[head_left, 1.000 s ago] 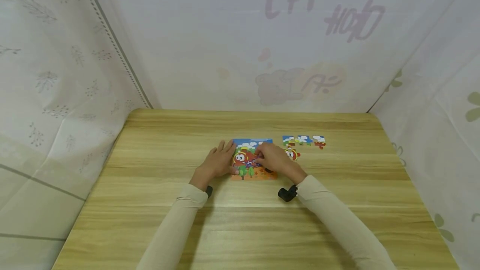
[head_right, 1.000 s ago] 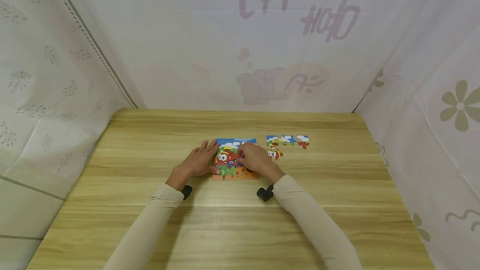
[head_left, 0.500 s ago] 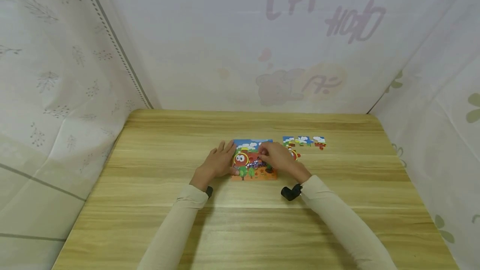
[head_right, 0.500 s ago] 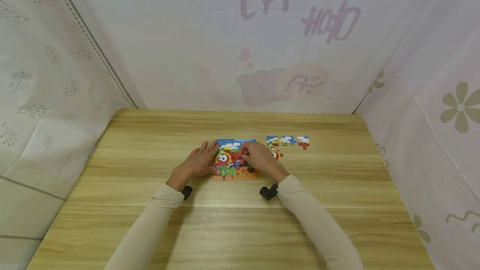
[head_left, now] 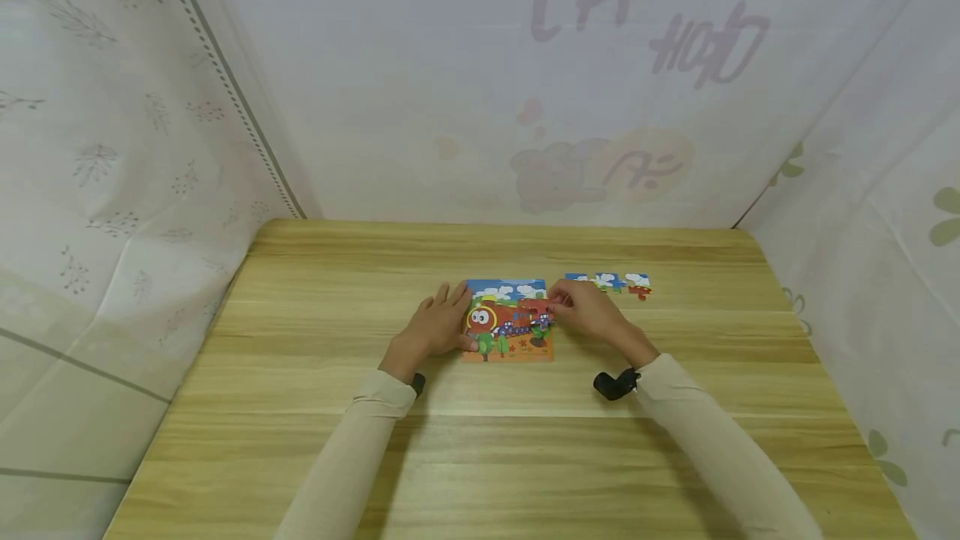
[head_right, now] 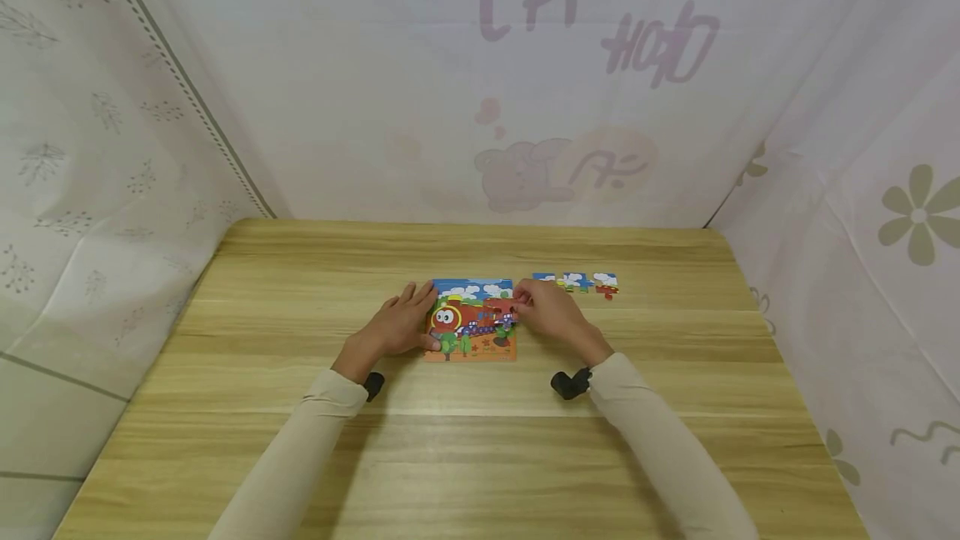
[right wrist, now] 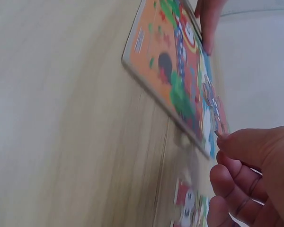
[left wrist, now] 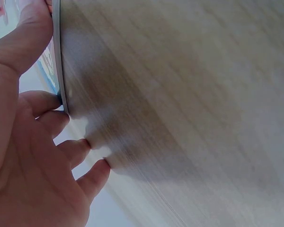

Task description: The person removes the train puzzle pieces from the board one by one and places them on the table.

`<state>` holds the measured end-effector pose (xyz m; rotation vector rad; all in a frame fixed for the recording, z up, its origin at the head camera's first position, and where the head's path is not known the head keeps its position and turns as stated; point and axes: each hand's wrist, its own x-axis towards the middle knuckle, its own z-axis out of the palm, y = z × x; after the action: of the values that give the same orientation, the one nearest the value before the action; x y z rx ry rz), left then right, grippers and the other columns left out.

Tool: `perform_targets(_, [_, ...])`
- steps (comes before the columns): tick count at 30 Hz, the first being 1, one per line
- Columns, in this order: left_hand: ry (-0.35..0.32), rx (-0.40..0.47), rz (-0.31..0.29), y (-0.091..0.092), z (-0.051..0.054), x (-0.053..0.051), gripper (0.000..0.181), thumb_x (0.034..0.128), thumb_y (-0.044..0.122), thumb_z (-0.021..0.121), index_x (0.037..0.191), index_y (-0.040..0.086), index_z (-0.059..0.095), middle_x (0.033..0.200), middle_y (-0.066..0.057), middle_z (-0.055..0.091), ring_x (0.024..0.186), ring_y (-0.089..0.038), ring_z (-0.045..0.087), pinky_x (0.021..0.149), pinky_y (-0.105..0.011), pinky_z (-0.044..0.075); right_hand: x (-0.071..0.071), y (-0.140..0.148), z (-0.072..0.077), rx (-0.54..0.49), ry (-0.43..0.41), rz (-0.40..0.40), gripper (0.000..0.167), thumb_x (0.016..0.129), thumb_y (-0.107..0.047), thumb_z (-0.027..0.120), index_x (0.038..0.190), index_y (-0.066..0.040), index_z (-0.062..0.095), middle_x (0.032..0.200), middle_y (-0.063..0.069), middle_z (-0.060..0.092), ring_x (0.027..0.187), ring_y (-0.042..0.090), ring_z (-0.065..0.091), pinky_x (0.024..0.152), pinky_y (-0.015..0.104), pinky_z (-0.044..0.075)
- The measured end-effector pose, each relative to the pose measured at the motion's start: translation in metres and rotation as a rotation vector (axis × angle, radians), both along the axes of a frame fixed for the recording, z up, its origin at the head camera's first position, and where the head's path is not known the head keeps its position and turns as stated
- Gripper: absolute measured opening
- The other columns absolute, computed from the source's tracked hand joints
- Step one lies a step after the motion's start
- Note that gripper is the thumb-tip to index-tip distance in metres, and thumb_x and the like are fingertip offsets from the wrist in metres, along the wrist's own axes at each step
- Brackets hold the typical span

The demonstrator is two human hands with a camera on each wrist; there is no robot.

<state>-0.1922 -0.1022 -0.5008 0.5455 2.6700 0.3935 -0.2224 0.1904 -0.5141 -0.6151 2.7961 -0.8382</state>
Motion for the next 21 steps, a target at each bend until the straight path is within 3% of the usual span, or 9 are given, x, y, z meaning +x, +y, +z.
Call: perform_targets(21, [-0.004, 0.012, 0.004, 0.0, 0.0, 0.0, 0.098, 0.0867, 0.045, 0.072, 0.158, 0.003, 0.019, 0.166, -0.015, 0.011, 0.152, -0.041, 0.007, 0.118, -0.06, 0.019, 0.003, 0.071, -0.006, 0.029, 0.0, -0.106, 0.015, 0.095, -0.014, 0.067, 0.105, -0.004, 0.069, 0.089, 0.005, 0.07, 0.085, 0.022, 0.065, 0.078, 0.044, 0.054])
